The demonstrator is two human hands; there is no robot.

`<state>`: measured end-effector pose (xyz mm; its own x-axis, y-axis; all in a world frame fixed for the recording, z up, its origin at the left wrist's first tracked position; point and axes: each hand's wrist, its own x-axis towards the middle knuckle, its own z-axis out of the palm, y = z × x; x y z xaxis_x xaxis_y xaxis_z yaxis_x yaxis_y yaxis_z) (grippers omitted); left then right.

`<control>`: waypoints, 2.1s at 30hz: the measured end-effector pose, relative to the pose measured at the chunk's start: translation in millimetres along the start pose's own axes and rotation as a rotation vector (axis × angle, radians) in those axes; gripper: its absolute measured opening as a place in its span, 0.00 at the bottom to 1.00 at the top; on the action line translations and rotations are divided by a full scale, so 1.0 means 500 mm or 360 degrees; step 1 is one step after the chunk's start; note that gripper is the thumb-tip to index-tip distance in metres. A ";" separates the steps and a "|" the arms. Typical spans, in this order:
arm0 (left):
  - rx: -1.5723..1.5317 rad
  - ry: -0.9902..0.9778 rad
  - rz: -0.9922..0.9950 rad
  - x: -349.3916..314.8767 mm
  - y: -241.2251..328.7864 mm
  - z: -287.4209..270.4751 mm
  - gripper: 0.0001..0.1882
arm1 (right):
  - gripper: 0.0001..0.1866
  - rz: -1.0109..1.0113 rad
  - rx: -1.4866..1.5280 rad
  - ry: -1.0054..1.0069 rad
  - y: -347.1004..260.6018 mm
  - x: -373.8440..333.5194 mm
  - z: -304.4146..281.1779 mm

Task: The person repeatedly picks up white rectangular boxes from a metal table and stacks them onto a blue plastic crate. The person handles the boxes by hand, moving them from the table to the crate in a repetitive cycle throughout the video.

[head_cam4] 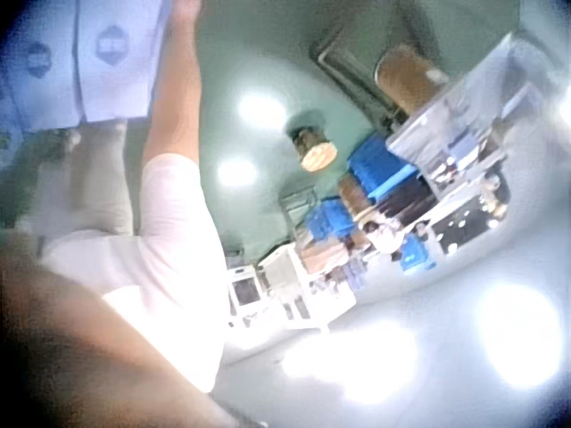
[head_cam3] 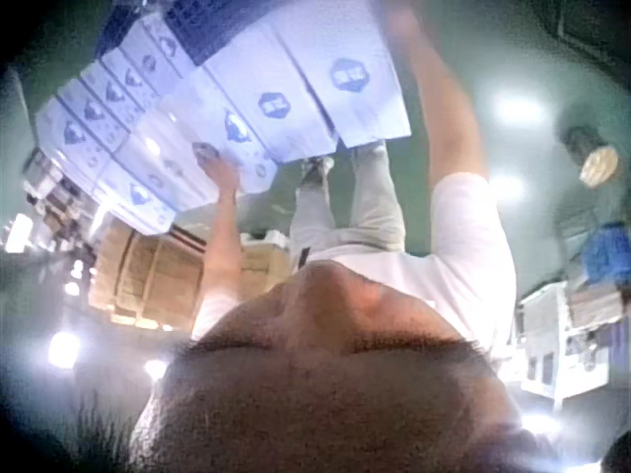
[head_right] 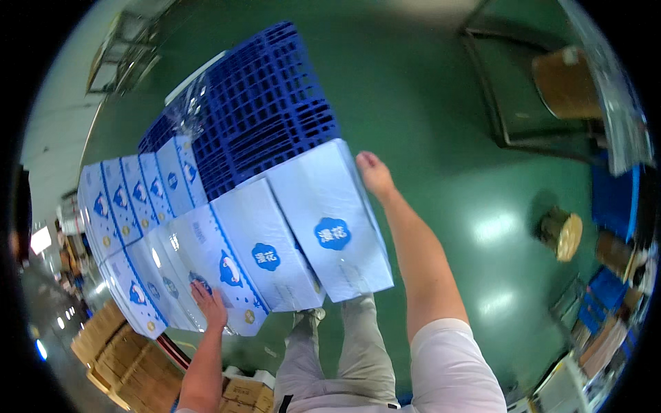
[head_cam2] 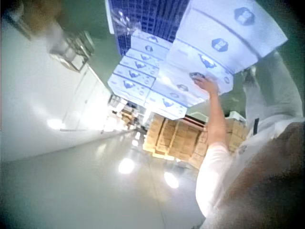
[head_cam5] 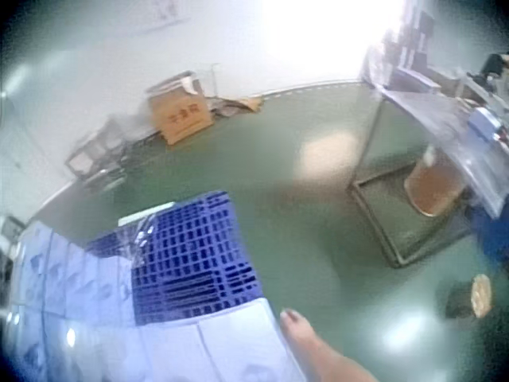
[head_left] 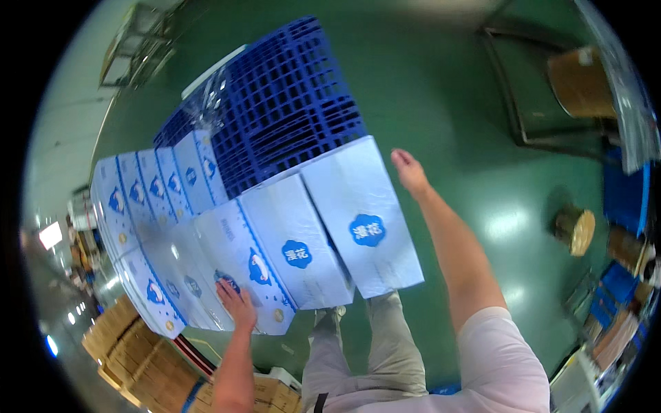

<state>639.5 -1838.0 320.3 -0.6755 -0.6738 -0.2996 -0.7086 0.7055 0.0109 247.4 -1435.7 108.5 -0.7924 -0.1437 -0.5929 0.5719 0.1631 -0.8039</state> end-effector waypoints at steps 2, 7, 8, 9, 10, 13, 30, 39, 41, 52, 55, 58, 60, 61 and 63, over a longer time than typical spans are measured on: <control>0.0118 -0.0022 -0.0239 -0.003 0.068 0.035 0.37 | 0.30 0.0010 0.0050 -0.0058 -0.042 0.070 0.033; 0.0073 -0.0039 -0.0164 0.006 0.061 0.035 0.39 | 0.26 0.0518 0.0472 -0.0428 -0.061 0.153 0.088; 0.0095 -0.0031 -0.0178 -0.002 0.056 0.035 0.39 | 0.24 0.0602 0.0494 -0.0433 -0.066 0.151 0.100; 0.0117 -0.0023 -0.0187 -0.010 0.052 0.033 0.38 | 0.19 0.0597 0.0595 -0.0432 -0.065 0.135 0.108; 0.0126 -0.0003 -0.0177 -0.005 0.055 0.033 0.38 | 0.19 0.0559 0.0612 -0.0393 -0.069 0.133 0.111; 0.0111 -0.0020 -0.0155 -0.002 0.063 0.032 0.38 | 0.19 0.0506 0.0572 -0.0290 -0.065 0.142 0.104; 0.0088 0.0073 -0.0046 0.031 0.081 0.047 0.37 | 0.36 0.0760 -0.0421 0.0996 0.408 -0.270 -0.174; 0.0148 0.0067 -0.0100 0.000 0.041 0.061 0.38 | 0.27 0.1616 0.0857 0.0988 0.375 -0.733 0.073; 0.0172 0.0039 -0.0108 0.003 0.040 0.061 0.39 | 0.19 0.1599 0.0938 0.0616 0.375 -0.779 0.178; 0.0084 -0.0110 -0.0189 0.002 0.042 0.049 0.41 | 0.09 0.1527 0.1405 0.0657 0.244 -0.686 0.406; 0.0079 -0.0166 -0.0234 0.003 0.043 0.047 0.41 | 0.10 0.1571 0.1360 0.0714 0.237 -0.680 0.397; 0.0077 -0.0187 -0.0235 0.006 0.046 0.042 0.41 | 0.10 0.1484 0.1372 0.0595 0.244 -0.667 0.386; 0.0052 -0.0192 -0.0208 0.007 0.057 0.035 0.41 | 0.10 0.1431 0.1403 0.0654 0.243 -0.661 0.387; 0.0067 -0.0152 -0.0194 0.006 0.049 0.041 0.41 | 0.11 0.1428 0.1399 0.0598 0.242 -0.661 0.382; 0.0079 -0.0181 -0.0208 0.008 0.052 0.036 0.41 | 0.11 0.1381 0.1344 0.0529 0.230 -0.659 0.375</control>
<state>622.2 -1818.4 302.1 -0.5489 -0.7331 -0.4015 -0.7759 0.6256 -0.0815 614.1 -1552.7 202.7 -0.0321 -0.0296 -0.9990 0.7905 -0.6124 -0.0072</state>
